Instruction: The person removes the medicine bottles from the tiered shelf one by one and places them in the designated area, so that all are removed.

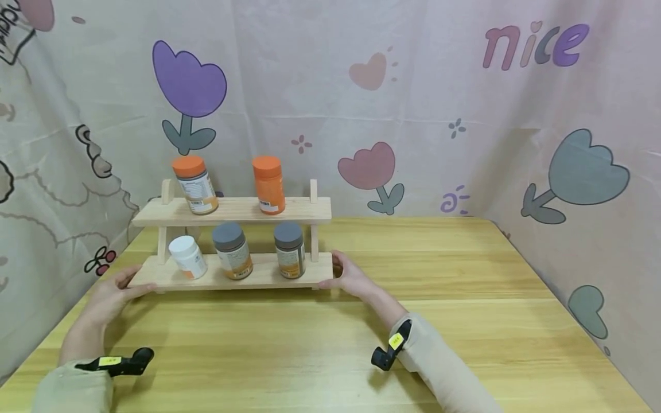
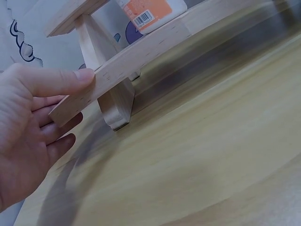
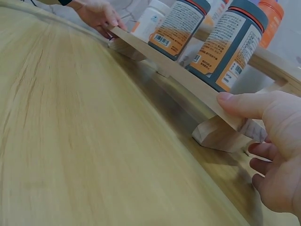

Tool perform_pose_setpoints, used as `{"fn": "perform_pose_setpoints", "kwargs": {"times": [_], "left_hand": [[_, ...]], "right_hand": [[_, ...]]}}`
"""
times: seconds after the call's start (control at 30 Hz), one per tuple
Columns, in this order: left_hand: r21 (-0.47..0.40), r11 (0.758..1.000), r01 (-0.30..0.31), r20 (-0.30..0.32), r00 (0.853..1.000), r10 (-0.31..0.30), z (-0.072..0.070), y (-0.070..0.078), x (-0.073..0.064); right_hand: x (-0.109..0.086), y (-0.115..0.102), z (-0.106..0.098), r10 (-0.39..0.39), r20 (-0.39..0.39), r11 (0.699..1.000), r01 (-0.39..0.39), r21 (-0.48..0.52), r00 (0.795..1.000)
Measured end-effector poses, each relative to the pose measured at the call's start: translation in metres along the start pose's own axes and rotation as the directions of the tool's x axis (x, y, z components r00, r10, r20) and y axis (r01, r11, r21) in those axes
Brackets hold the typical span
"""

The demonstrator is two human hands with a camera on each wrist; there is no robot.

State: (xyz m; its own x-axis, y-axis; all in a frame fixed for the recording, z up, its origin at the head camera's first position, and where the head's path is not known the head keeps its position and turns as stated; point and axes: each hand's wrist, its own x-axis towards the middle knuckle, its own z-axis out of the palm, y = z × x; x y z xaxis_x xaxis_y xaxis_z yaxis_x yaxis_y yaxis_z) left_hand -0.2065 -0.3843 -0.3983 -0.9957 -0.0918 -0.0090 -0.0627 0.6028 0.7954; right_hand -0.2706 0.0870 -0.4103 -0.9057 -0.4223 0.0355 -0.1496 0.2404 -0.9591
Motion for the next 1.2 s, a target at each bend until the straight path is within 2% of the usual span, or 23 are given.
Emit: {"fn": "perform_pose_setpoints", "kwargs": {"times": [0.13,0.53,0.97,1.2], "left_hand": [[0.003,0.999,-0.04,0.002,0.999,0.04,0.006,-0.002,-0.002],[0.033,0.998,-0.044,0.049,0.998,0.043,0.015,0.013,-0.003],[-0.009,0.995,-0.098,0.047,0.994,0.098,0.029,0.024,0.0],[-0.024,0.993,-0.113,0.073,0.991,0.114,0.036,0.032,0.001]], "right_hand": [[-0.006,0.003,-0.005,0.016,-0.004,1.0,-0.016,-0.004,1.0],[-0.024,0.008,-0.024,0.047,-0.04,0.998,-0.048,-0.03,0.998],[-0.039,0.011,-0.047,0.057,-0.04,0.998,-0.058,-0.04,0.998],[-0.047,0.015,-0.06,0.066,-0.025,0.997,-0.067,-0.036,0.997]]}}
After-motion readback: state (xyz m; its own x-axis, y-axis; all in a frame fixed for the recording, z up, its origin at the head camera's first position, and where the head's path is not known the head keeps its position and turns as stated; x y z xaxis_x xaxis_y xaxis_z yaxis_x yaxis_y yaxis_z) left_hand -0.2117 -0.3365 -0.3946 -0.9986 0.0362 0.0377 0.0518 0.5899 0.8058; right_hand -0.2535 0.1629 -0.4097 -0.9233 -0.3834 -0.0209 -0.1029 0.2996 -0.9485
